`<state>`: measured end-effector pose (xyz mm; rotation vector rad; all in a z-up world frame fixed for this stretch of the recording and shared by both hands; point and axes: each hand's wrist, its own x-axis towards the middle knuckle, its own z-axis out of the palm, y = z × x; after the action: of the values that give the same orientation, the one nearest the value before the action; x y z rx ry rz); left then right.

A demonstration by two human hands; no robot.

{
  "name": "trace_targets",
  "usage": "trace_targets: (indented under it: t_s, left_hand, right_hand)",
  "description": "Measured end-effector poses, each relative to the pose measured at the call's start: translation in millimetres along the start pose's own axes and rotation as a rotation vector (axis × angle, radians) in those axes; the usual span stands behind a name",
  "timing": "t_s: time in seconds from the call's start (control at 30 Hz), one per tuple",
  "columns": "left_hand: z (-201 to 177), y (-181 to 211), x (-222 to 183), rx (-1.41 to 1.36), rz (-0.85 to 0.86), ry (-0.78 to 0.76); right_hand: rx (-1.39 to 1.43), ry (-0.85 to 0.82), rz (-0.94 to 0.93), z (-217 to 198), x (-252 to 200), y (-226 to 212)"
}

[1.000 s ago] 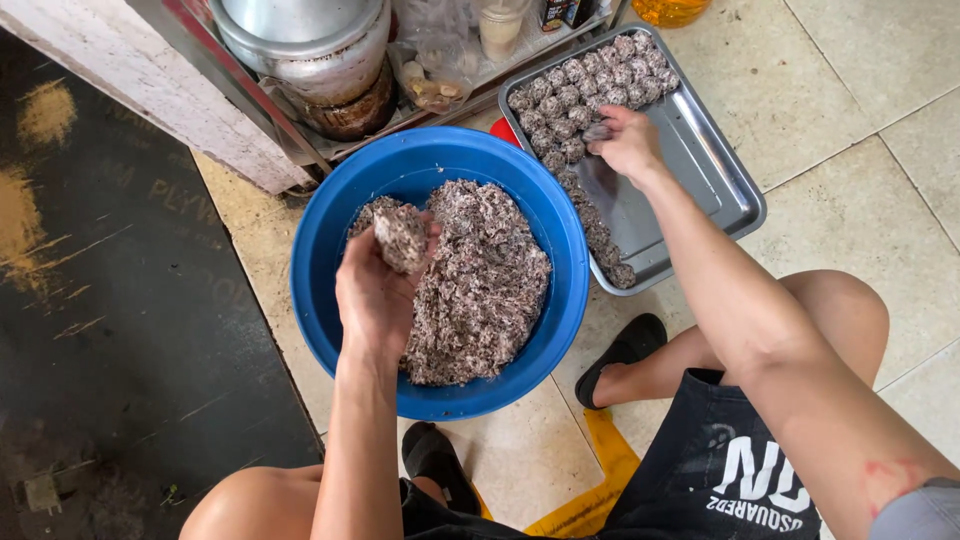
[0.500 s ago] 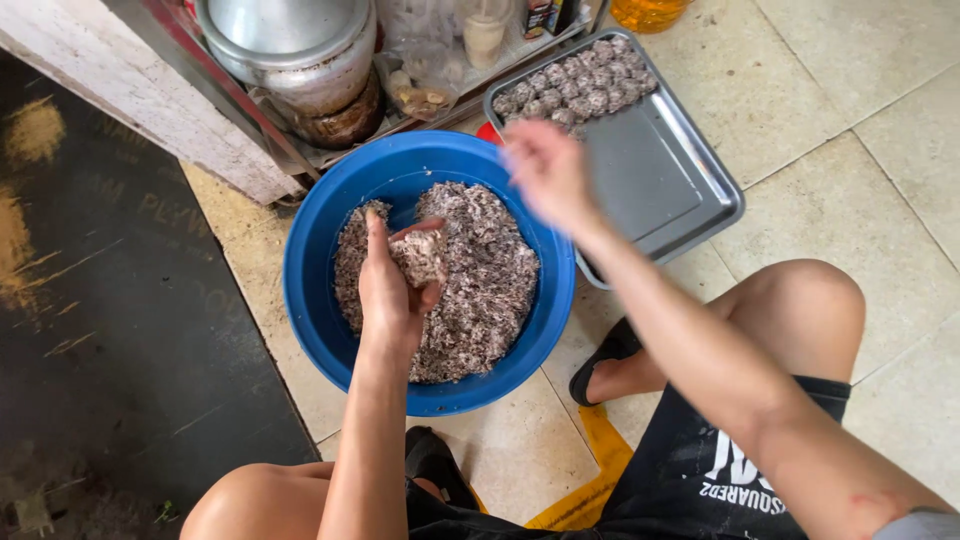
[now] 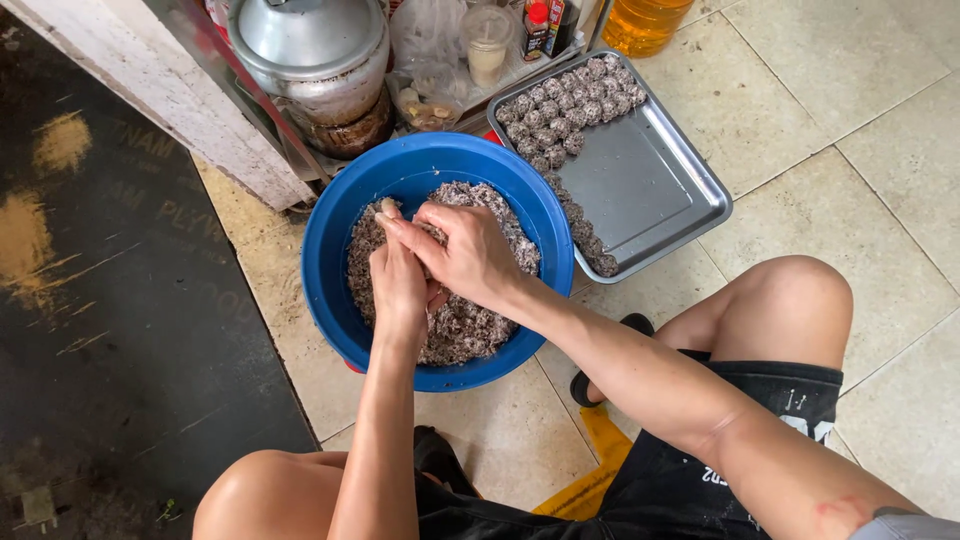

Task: Shaping a meat and vegetable mixture into small balls and arranging them on a metal tray.

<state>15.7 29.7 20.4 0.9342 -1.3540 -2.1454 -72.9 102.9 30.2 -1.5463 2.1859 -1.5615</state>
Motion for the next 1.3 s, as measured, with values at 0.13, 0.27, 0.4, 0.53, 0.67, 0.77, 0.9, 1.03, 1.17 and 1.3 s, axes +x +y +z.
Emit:
trace_targets:
  t_s: [0.13, 0.27, 0.4, 0.53, 0.67, 0.77, 0.9, 1.03, 1.17, 1.3]
  left_hand:
    - [-1.1, -2.1, 3.7, -0.04, -0.079, 0.014]
    - [-1.8, -1.0, 3.4, -0.075, -0.1, -0.001]
    - [0.6, 2.6, 3.2, -0.171, -0.157, 0.014]
    - [-3.2, 2.7, 6.4, -0.162, -0.064, 0.007]
    - [-7.4, -6.7, 14.2, -0.192, 0.048, 0.077]
    - [-18.4, 3.3, 14.8, -0.233, 0.104, 0.116]
    - [-16.5, 23.3, 4.9, -0.31, 0.063, 0.156]
    - [-11.7, 31.2, 1.4, -0.293, 0.014, 0.147]
    - [-16.9, 13.8, 11.5, -0.25, 0.043, 0.092]
    - [-12.1, 21.6, 6.5, -0.268, 0.038, 0.076]
  right_hand:
    - [-0.006, 0.01, 0.083, 1.1, 1.0, 0.1]
    - [0.178, 0.025, 0.162, 5.8, 2.4, 10.3]
    - [0.259, 0.07, 0.104, -5.4, 5.6, -1.8]
    - [0.557, -0.098, 0.482, -13.6, 12.7, -14.3]
    - [0.607, -0.07, 0.346, -11.1, 8.5, 4.8]
    - [0.94, 0.004, 0.578, -11.2, 2.8, 39.4]
    - [1.57, -0.06, 0.662, -15.5, -8.7, 79.2]
    - [1.555, 0.0, 0.896, -22.9, 3.8, 32.9]
    - [1.354, 0.254, 1.277, -19.9, 8.5, 17.8]
    - [1.617, 0.001, 1.042, 10.6, -34.0, 126.4]
